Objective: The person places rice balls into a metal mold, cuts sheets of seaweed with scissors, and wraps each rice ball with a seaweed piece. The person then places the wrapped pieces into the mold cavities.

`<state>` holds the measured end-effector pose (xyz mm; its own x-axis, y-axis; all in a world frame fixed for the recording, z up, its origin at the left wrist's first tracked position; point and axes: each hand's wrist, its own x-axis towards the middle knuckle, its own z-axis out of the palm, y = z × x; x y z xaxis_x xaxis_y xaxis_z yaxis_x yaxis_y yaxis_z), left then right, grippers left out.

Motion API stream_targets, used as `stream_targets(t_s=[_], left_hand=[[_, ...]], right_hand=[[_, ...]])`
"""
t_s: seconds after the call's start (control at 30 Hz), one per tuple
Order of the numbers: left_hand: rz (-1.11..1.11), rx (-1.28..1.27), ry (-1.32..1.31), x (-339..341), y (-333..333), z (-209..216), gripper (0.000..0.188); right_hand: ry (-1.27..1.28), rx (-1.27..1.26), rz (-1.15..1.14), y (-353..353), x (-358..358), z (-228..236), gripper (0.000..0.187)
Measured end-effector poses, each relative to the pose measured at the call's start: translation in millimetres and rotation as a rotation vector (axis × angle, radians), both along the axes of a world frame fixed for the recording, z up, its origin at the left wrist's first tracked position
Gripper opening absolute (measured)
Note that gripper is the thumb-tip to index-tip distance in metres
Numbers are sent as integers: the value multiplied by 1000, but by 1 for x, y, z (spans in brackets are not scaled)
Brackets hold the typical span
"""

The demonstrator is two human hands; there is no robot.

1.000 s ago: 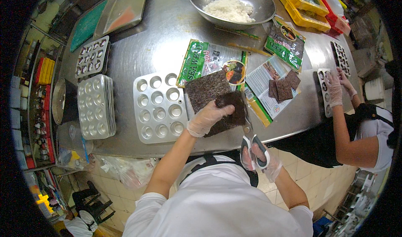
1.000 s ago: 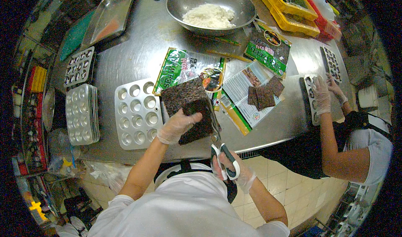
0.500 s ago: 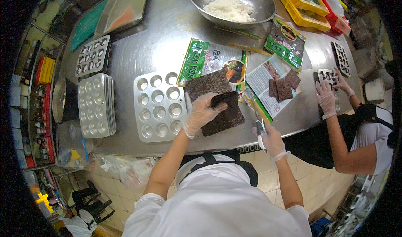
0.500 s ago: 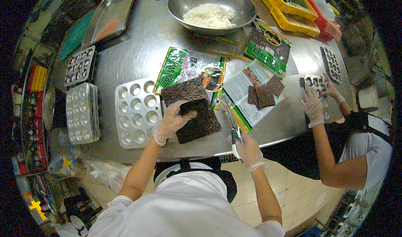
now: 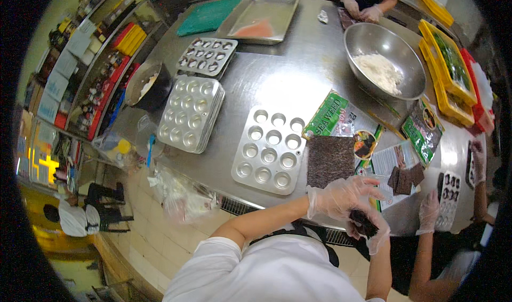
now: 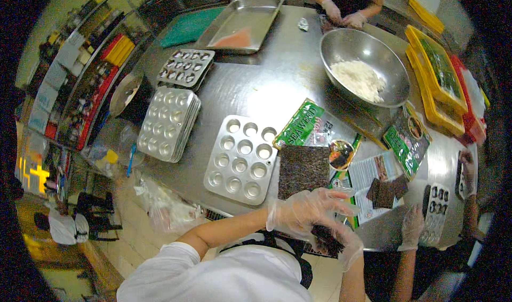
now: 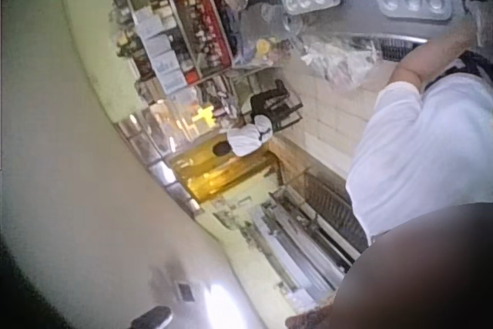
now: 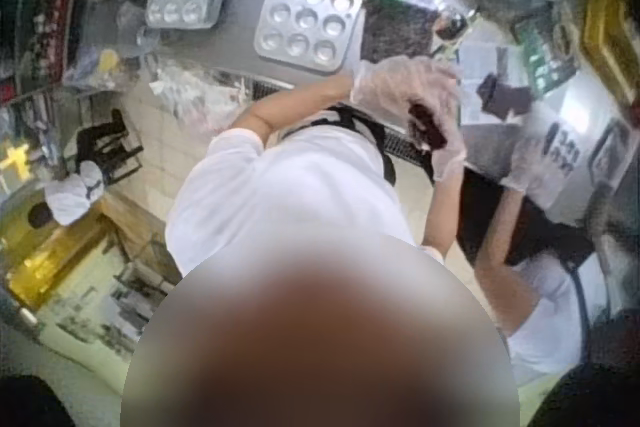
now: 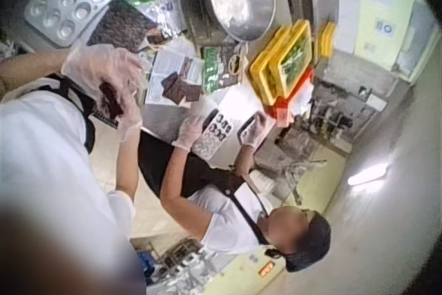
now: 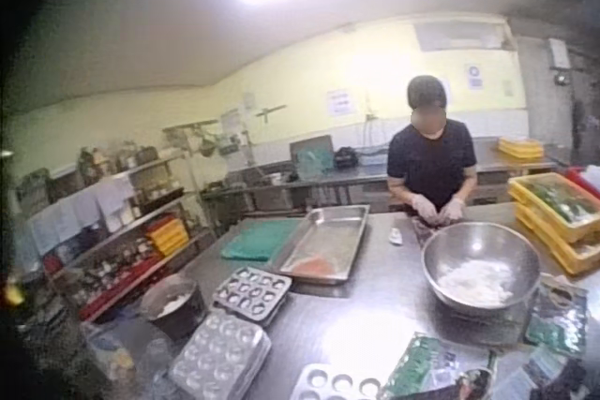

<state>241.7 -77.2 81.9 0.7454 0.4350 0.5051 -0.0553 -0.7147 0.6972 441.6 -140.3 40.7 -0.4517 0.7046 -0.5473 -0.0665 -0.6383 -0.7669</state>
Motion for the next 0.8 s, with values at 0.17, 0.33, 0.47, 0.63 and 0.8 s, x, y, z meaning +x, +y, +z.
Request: stream_targets(t_s=[0.17, 0.33, 0.47, 0.63, 0.8], left_hand=[[-17, 14, 17, -13, -4, 9, 32], [20, -133, -44, -14, 0, -5, 32], [223, -491, -434, 10, -18, -11, 45], [-165, -604, -253, -25, 2, -17, 40], [-154, -1021, -348, -46, 19, -34, 33]], right_hand=[[356, -206, -228, -16, -18, 12, 49], [209, 58, -408, -3, -32, 37, 37], [256, 163, -529, 9, -41, 47, 36], [321, 261, -337, -1, -48, 57, 33], [309, -5, -359, 4, -60, 60, 32]])
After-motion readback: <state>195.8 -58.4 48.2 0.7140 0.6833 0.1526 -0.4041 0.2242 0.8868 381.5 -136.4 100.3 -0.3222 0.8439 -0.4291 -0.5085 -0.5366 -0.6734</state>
